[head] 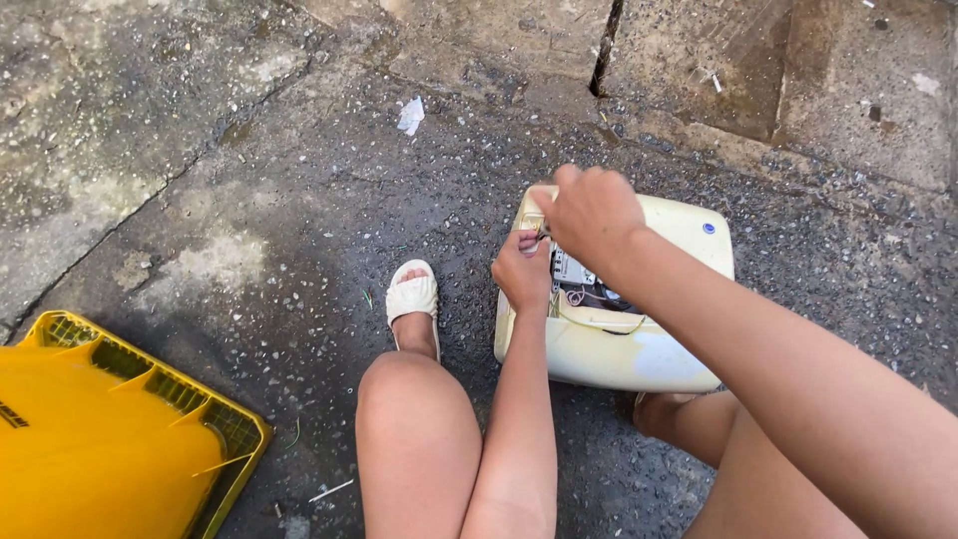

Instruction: The person sits on the ground and repairs a small white appliance. They use a screwdriver to remove screws and open the casing, then use a wrench to adjust internal components. The person also handles wires and a small metal cover during the process.

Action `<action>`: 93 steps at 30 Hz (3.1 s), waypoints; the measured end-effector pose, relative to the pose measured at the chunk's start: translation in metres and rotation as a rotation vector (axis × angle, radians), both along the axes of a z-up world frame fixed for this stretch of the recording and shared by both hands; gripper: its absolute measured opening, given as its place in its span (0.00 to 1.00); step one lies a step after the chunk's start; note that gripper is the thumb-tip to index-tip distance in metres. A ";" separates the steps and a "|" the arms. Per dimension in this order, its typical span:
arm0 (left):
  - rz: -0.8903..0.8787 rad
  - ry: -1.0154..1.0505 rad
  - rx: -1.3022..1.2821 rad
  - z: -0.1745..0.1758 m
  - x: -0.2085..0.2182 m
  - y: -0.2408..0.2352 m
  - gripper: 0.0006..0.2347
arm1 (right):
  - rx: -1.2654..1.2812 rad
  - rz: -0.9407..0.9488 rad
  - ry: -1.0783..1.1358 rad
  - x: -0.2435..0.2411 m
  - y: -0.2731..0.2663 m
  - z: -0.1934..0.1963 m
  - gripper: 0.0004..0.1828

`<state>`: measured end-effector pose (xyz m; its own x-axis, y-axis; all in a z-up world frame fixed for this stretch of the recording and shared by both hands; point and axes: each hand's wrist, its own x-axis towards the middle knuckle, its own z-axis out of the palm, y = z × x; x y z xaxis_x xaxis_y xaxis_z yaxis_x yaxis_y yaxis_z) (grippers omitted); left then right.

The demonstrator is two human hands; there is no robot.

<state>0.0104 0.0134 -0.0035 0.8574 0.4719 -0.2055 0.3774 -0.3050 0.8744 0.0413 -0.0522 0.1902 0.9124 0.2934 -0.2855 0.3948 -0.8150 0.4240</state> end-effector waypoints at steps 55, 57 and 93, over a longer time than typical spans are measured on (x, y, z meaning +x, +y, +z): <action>-0.272 -0.140 0.460 0.024 -0.024 0.021 0.03 | 0.684 -0.689 0.396 -0.012 0.028 0.042 0.29; -0.313 -0.168 0.449 0.034 -0.023 0.026 0.03 | 0.813 -0.724 0.320 -0.029 0.009 0.059 0.27; -0.696 0.172 -0.056 -0.036 -0.007 0.223 0.18 | 0.873 -1.635 -0.412 -0.310 -0.509 -0.423 0.06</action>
